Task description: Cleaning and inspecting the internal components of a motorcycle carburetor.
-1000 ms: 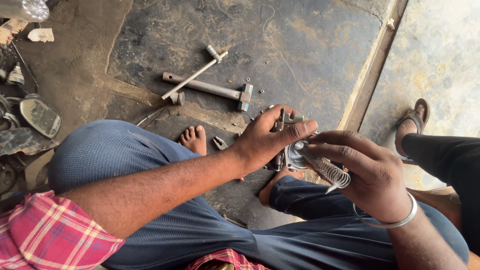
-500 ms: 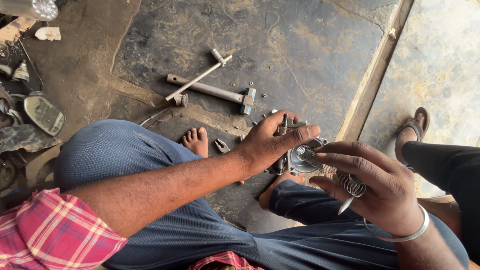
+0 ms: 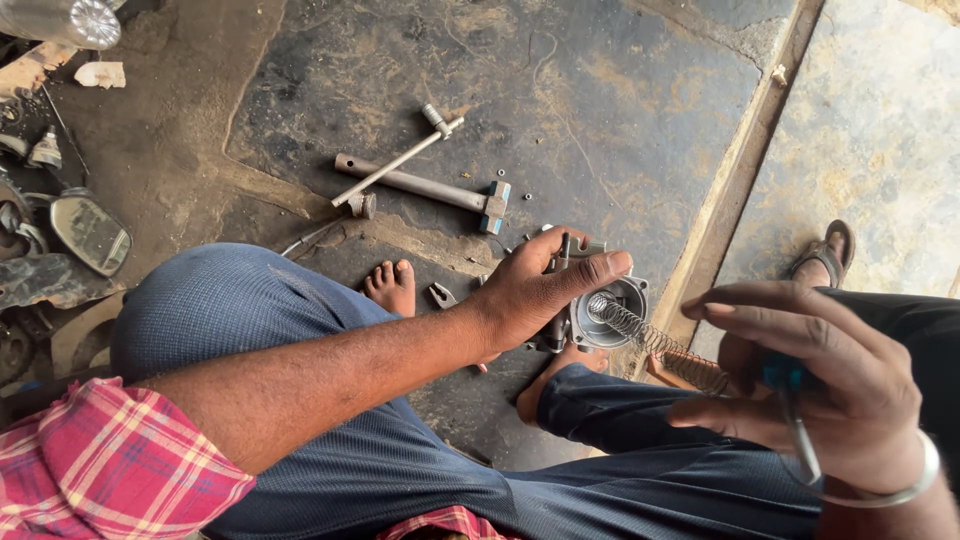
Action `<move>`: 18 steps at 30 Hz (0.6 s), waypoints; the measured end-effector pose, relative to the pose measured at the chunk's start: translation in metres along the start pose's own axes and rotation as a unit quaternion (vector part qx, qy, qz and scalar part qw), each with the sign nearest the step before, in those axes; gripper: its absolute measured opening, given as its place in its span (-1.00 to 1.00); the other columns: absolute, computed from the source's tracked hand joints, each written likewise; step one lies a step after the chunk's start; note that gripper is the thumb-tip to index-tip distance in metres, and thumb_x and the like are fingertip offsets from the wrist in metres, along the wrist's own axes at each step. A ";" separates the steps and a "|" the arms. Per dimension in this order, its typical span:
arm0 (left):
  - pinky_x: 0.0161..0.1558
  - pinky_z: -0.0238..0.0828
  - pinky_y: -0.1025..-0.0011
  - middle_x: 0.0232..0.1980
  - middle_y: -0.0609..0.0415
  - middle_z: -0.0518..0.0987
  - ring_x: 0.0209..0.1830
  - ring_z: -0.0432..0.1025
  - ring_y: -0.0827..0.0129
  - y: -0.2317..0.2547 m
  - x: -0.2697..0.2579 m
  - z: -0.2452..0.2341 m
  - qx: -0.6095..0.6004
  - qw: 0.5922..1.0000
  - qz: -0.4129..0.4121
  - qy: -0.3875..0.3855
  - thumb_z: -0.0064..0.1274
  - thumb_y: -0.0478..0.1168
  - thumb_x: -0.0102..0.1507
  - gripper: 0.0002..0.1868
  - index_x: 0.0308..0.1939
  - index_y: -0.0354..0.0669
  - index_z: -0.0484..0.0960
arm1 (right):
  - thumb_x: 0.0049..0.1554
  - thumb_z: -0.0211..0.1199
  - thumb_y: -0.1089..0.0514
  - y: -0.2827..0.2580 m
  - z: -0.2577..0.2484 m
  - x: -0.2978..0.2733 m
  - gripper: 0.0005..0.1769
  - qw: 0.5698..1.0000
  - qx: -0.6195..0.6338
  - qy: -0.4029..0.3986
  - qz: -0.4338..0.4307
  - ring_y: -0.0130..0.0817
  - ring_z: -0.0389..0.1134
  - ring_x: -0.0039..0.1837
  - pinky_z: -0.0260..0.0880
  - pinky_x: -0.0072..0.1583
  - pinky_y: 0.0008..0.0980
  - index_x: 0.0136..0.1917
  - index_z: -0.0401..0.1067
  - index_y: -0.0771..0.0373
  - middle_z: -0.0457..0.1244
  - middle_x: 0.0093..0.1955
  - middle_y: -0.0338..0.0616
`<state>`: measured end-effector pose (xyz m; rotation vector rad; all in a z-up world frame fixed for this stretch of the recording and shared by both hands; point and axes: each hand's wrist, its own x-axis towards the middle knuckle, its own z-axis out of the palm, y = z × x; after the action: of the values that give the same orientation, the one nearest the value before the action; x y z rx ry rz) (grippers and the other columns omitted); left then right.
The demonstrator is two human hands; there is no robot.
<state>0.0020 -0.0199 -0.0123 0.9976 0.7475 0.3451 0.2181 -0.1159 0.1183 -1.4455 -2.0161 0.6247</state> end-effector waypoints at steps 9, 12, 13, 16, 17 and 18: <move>-0.04 0.52 0.48 -0.16 0.04 0.62 -0.09 0.54 0.44 -0.003 0.001 0.000 -0.029 0.999 0.024 0.004 0.14 0.43 0.13 -0.18 0.04 -0.28 0.56 | -0.19 0.60 0.03 0.016 -0.006 -0.004 -0.38 0.997 -0.042 -0.069 0.007 -0.41 0.44 0.10 0.48 0.00 -0.44 0.15 0.52 0.09 0.36 0.07 -0.20; -0.03 0.51 0.50 -0.14 0.05 0.62 -0.08 0.53 0.48 -0.004 0.001 0.000 -0.039 0.999 0.018 -0.003 0.14 0.40 0.16 -0.20 0.07 -0.27 0.55 | -0.16 0.57 0.12 0.011 -0.005 0.002 -0.48 0.995 -0.007 -0.102 0.004 -0.40 0.46 0.07 0.49 -0.01 -0.45 0.10 0.57 0.06 0.36 0.07 -0.21; -0.08 0.53 0.49 -0.16 0.04 0.61 -0.11 0.54 0.46 -0.004 0.001 0.000 -0.034 0.999 0.007 -0.002 0.12 0.40 0.15 -0.21 0.07 -0.26 0.54 | -0.16 0.55 0.14 0.011 -0.004 0.004 -0.49 0.992 0.004 -0.123 -0.005 -0.38 0.48 0.07 0.49 0.00 -0.45 0.10 0.57 0.07 0.34 0.09 -0.17; -0.11 0.57 0.48 -0.17 0.01 0.61 -0.14 0.56 0.44 -0.006 0.001 -0.001 -0.041 0.999 0.005 -0.006 0.12 0.40 0.15 -0.19 0.06 -0.29 0.53 | -0.15 0.54 0.11 0.008 0.002 0.006 -0.46 0.989 0.020 -0.141 -0.035 -0.33 0.48 0.10 0.51 0.01 -0.45 0.13 0.56 0.12 0.31 0.12 -0.10; -0.08 0.58 0.49 -0.16 0.00 0.62 -0.12 0.57 0.43 -0.006 0.001 -0.001 -0.054 0.998 0.014 -0.010 0.13 0.41 0.14 -0.16 0.06 -0.32 0.52 | -0.15 0.55 0.07 0.006 0.005 0.006 -0.43 0.988 0.026 -0.139 -0.056 -0.30 0.46 0.12 0.52 0.03 -0.45 0.15 0.55 0.15 0.29 0.14 -0.09; -0.08 0.58 0.49 -0.16 0.00 0.62 -0.12 0.57 0.43 -0.005 0.001 -0.001 -0.053 0.998 0.014 -0.010 0.13 0.41 0.14 -0.16 0.06 -0.32 0.52 | -0.15 0.55 0.07 0.005 0.009 0.003 -0.43 0.988 0.025 -0.139 -0.056 -0.30 0.46 0.12 0.52 0.03 -0.45 0.15 0.55 0.15 0.29 0.14 -0.09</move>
<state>0.0016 -0.0210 -0.0174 0.9103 0.6906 0.3946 0.2144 -0.1124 0.1093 -1.2608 -2.2583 0.8622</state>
